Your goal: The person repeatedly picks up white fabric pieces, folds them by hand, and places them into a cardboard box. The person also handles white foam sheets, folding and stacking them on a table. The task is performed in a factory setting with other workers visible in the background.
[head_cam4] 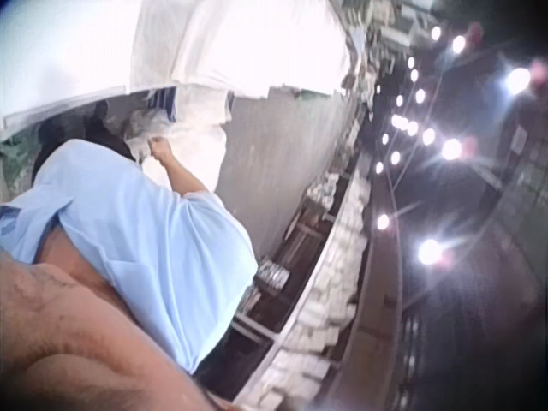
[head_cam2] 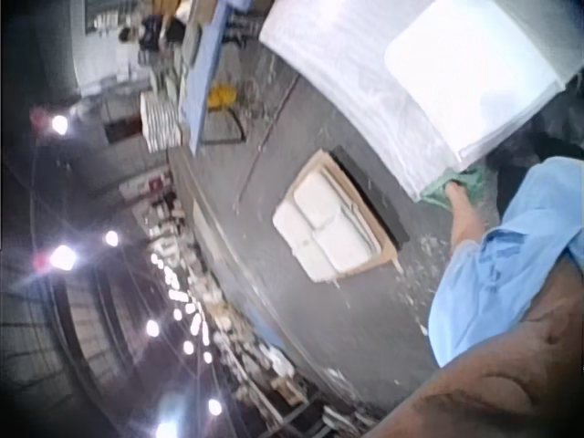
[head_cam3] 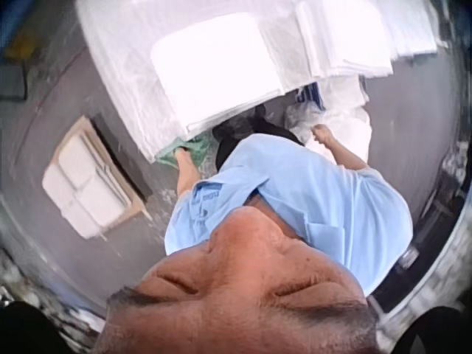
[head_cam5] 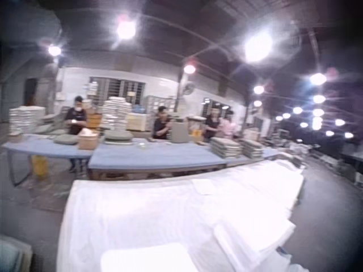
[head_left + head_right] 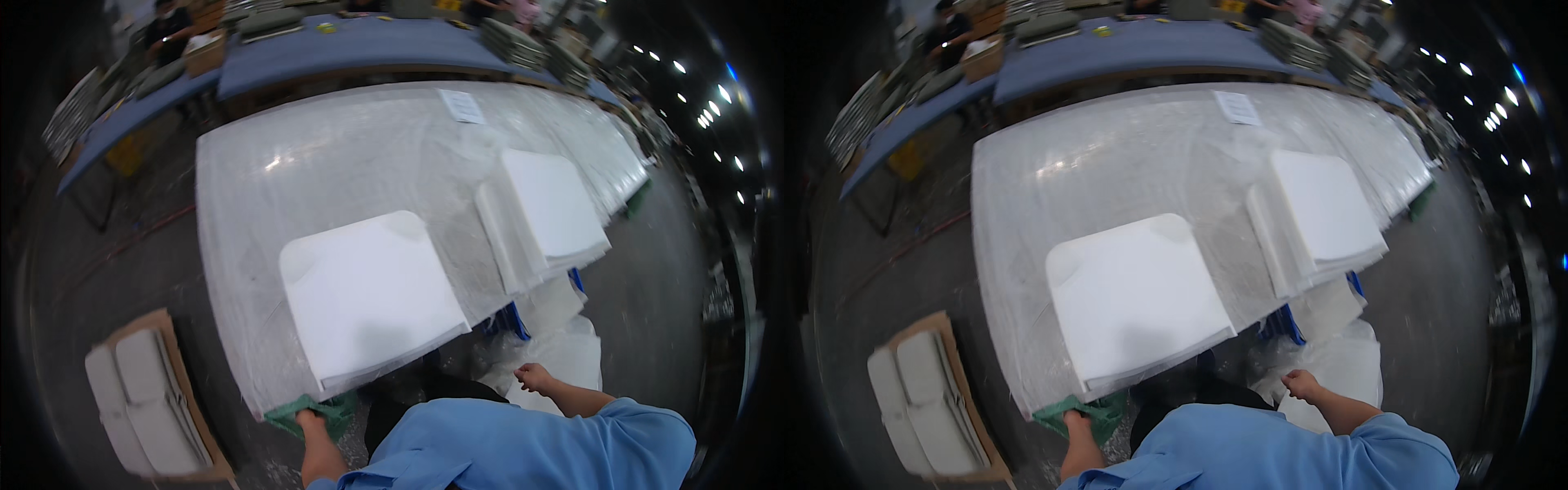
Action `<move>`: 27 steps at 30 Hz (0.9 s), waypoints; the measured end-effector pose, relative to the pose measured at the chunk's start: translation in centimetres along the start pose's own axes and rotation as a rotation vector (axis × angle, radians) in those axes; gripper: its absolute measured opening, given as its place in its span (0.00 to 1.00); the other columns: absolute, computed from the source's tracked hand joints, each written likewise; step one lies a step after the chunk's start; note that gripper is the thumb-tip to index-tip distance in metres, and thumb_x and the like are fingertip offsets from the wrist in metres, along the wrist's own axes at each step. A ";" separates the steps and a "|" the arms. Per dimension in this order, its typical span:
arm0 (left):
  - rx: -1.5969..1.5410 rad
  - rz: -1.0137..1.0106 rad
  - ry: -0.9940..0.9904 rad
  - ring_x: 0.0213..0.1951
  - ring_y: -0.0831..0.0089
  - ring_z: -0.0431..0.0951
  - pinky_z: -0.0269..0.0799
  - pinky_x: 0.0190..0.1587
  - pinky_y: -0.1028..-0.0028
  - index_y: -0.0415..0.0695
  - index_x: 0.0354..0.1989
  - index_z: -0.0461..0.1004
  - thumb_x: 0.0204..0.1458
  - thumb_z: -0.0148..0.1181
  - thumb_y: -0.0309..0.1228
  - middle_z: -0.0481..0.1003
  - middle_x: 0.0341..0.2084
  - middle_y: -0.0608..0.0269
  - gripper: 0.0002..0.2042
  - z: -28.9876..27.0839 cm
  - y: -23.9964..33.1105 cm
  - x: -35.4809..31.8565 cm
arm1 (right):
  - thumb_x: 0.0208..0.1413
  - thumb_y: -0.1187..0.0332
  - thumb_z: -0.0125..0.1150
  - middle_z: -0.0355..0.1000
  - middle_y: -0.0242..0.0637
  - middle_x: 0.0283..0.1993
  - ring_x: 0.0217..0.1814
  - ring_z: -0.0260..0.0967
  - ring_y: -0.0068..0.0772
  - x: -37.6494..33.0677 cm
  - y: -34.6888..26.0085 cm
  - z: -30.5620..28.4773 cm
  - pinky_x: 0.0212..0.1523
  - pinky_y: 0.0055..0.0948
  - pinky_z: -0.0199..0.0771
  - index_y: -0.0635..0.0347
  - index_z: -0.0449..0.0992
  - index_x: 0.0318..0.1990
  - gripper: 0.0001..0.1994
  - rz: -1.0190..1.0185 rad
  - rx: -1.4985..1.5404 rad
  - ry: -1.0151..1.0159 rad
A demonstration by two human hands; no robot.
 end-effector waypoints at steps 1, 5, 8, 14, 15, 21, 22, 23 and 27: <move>-0.010 -0.091 -0.133 0.55 0.51 0.74 0.71 0.60 0.50 0.41 0.64 0.69 0.69 0.49 0.39 0.73 0.60 0.52 0.21 0.7 -1.1 0.3 | 0.64 0.52 0.61 0.78 0.38 0.36 0.32 0.77 0.31 -1.1 2.0 0.3 0.29 0.32 0.76 0.62 0.81 0.48 0.20 0.036 0.012 0.018; 1.416 0.040 -0.428 0.56 0.54 0.76 0.73 0.56 0.57 0.43 0.62 0.73 0.64 0.56 0.42 0.76 0.56 0.50 0.22 2.1 -3.8 0.4 | 0.66 0.51 0.59 0.80 0.40 0.42 0.37 0.79 0.35 -4.3 7.0 4.4 0.33 0.34 0.79 0.63 0.78 0.54 0.23 0.120 0.042 -0.069; 1.481 -0.065 -0.404 0.53 0.55 0.78 0.73 0.57 0.61 0.41 0.63 0.72 0.66 0.51 0.45 0.77 0.55 0.49 0.25 -0.1 -5.0 -0.7 | 0.65 0.51 0.61 0.81 0.39 0.41 0.36 0.79 0.33 -4.4 8.4 8.0 0.34 0.31 0.79 0.62 0.80 0.52 0.22 0.064 0.052 -0.089; 1.608 -0.055 -0.416 0.50 0.59 0.78 0.73 0.54 0.64 0.41 0.64 0.72 0.66 0.50 0.45 0.78 0.53 0.51 0.25 1.5 -4.7 -3.5 | 0.64 0.48 0.60 0.82 0.43 0.46 0.50 0.79 0.45 -4.1 9.0 12.1 0.51 0.42 0.77 0.55 0.82 0.52 0.21 -0.106 0.063 0.085; 1.623 -0.022 -0.427 0.49 0.60 0.78 0.73 0.53 0.64 0.41 0.64 0.72 0.66 0.51 0.45 0.78 0.53 0.51 0.25 2.8 -4.9 -4.1 | 0.65 0.47 0.58 0.82 0.45 0.48 0.55 0.77 0.51 -4.1 9.3 12.0 0.55 0.45 0.75 0.55 0.82 0.51 0.22 -0.061 0.158 0.088; 1.776 0.000 -0.587 0.47 0.64 0.77 0.73 0.50 0.67 0.42 0.65 0.71 0.66 0.52 0.44 0.79 0.51 0.53 0.24 8.7 -12.0 -8.1 | 0.62 0.48 0.62 0.82 0.45 0.47 0.52 0.79 0.49 -1.7 18.7 10.7 0.53 0.44 0.76 0.54 0.84 0.47 0.20 0.099 0.314 0.167; 1.803 0.000 -0.616 0.46 0.64 0.77 0.73 0.49 0.67 0.42 0.65 0.71 0.66 0.53 0.44 0.79 0.51 0.54 0.24 9.7 -13.7 -8.8 | 0.61 0.48 0.63 0.82 0.45 0.47 0.52 0.79 0.49 -1.2 20.2 10.0 0.53 0.44 0.77 0.54 0.84 0.47 0.20 0.139 0.317 0.180; 1.826 0.002 -0.644 0.46 0.65 0.77 0.73 0.49 0.68 0.43 0.65 0.71 0.66 0.53 0.44 0.79 0.51 0.54 0.24 10.7 -15.5 -9.9 | 0.60 0.49 0.64 0.82 0.45 0.46 0.51 0.79 0.49 -0.5 21.8 8.9 0.52 0.44 0.77 0.53 0.85 0.46 0.19 0.167 0.314 0.206; 1.910 0.001 -0.723 0.44 0.68 0.76 0.73 0.46 0.69 0.43 0.65 0.71 0.66 0.54 0.43 0.79 0.49 0.55 0.24 13.6 -23.8 -14.1 | 0.54 0.54 0.71 0.83 0.43 0.42 0.47 0.80 0.48 3.5 27.4 2.1 0.50 0.44 0.78 0.54 0.85 0.40 0.15 0.216 0.344 0.362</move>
Point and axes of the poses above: each hand's wrist, its own x-axis towards the middle knuckle, its own z-axis out of the palm, y = z × x, the point moved 9 cm from there along x, towards the middle knuckle
